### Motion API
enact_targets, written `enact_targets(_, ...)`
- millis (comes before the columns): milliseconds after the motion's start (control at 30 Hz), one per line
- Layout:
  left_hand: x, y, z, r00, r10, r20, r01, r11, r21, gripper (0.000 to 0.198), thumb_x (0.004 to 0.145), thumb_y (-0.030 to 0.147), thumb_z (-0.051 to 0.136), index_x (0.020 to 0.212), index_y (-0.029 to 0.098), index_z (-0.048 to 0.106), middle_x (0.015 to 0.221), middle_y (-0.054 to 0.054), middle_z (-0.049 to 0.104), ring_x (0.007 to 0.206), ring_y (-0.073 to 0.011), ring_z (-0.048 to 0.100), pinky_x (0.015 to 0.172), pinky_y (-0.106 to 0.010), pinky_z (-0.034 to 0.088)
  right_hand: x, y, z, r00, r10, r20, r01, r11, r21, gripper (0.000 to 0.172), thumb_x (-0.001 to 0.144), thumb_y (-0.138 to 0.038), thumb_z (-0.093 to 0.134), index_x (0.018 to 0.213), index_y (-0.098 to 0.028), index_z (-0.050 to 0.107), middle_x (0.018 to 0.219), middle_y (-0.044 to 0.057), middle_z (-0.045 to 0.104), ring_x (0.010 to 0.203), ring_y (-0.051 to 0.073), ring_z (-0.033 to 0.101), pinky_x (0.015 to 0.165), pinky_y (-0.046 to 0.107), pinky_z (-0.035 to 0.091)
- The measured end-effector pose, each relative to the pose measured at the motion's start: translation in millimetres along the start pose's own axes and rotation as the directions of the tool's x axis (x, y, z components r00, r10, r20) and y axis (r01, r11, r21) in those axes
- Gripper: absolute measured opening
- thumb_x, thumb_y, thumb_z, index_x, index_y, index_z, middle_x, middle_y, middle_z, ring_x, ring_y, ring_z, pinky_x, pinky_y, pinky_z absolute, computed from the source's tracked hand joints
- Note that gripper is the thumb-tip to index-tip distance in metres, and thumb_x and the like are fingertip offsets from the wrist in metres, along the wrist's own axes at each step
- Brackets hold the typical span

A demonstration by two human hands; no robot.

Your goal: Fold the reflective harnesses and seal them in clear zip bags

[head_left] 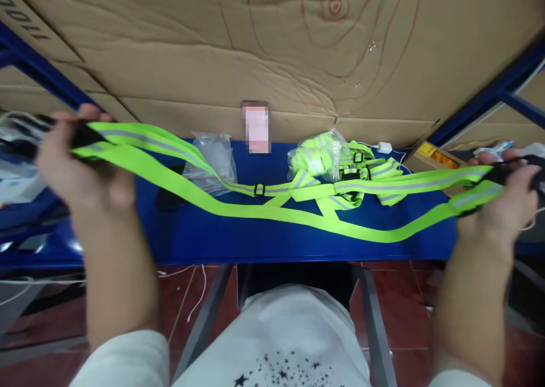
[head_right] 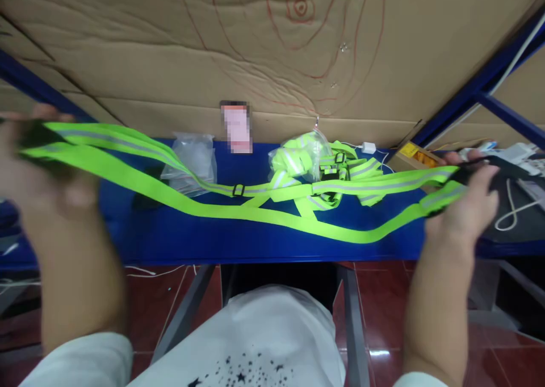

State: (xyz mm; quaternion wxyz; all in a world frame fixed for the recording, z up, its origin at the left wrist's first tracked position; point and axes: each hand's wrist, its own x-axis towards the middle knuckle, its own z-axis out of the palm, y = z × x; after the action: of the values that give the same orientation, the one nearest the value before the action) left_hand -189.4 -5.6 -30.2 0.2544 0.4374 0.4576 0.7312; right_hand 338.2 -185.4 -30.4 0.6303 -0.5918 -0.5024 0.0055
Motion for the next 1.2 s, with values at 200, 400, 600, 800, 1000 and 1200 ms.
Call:
enact_targets(200,-92,-54,90.8,0.625,0.179,0.76,-0.464,0.868,0.178,0.017,0.095,0.024,0.053,0.107,0.018,0.063,0.111,-0.005,0.068,0.108,-0.0215,0.061,0.105,-0.043,0.048,-33,12,107,0.848,-0.292,0.442,0.435,0.859,-0.268,0.046,0.091,-0.013,0.051,0.135,-0.02,0.064,0.124,0.014,0.07,0.118,0.035,0.06,0.103,0.059,0.044)
enact_targets(400,-152,-95,111.7,0.314,0.108,0.943,-0.714,0.682,0.16,0.068,0.082,-0.003,0.042,0.149,0.006,0.042,0.139,-0.021,0.056,0.135,-0.0312,0.05,0.119,-0.052,0.039,-73,11,192,0.551,-0.302,0.778,0.714,0.653,-0.253,0.049,0.092,-0.003,0.048,0.14,-0.01,0.06,0.124,0.015,0.069,0.115,0.03,0.058,0.103,0.044,0.04)
enact_targets(600,-157,-101,102.4,0.213,0.09,0.973,-0.806,0.58,0.122,0.08,0.084,-0.004,0.038,0.161,0.009,0.022,0.139,-0.021,0.054,0.136,-0.0327,0.05,0.117,-0.051,0.04,-86,22,189,0.527,-0.364,0.768,0.754,0.617,-0.225,0.049,0.092,0.0,0.048,0.137,-0.013,0.062,0.127,0.014,0.067,0.117,0.028,0.055,0.105,0.042,0.036)
enact_targets(800,-154,-97,103.9,0.218,0.087,0.972,-0.786,0.606,0.122,0.083,0.084,-0.004,0.036,0.163,0.011,0.016,0.141,-0.021,0.053,0.135,-0.032,0.05,0.118,-0.053,0.039,-79,22,182,0.559,-0.331,0.761,0.732,0.628,-0.264,0.053,0.091,0.002,0.048,0.139,-0.016,0.061,0.129,0.013,0.067,0.119,0.029,0.054,0.103,0.042,0.037)
enact_targets(1000,-153,-96,101.2,0.237,0.124,0.964,-0.791,0.601,0.117,0.086,0.084,-0.004,0.036,0.164,0.014,0.013,0.138,-0.02,0.055,0.133,-0.0331,0.052,0.116,-0.056,0.041,-81,19,182,0.575,-0.342,0.743,0.721,0.642,-0.262,0.05,0.094,-0.001,0.048,0.14,-0.015,0.061,0.128,0.013,0.067,0.117,0.029,0.054,0.102,0.042,0.037)
enact_targets(1200,-161,-86,102.8,0.244,0.133,0.961,-0.793,0.598,0.118,0.092,0.082,-0.007,0.036,0.166,0.016,0.005,0.142,-0.021,0.051,0.137,-0.0341,0.049,0.114,-0.056,0.043,-92,13,190,0.564,-0.336,0.754,0.725,0.639,-0.258,0.048,0.096,-0.003,0.044,0.141,-0.014,0.06,0.126,0.015,0.067,0.116,0.029,0.054,0.101,0.043,0.039)
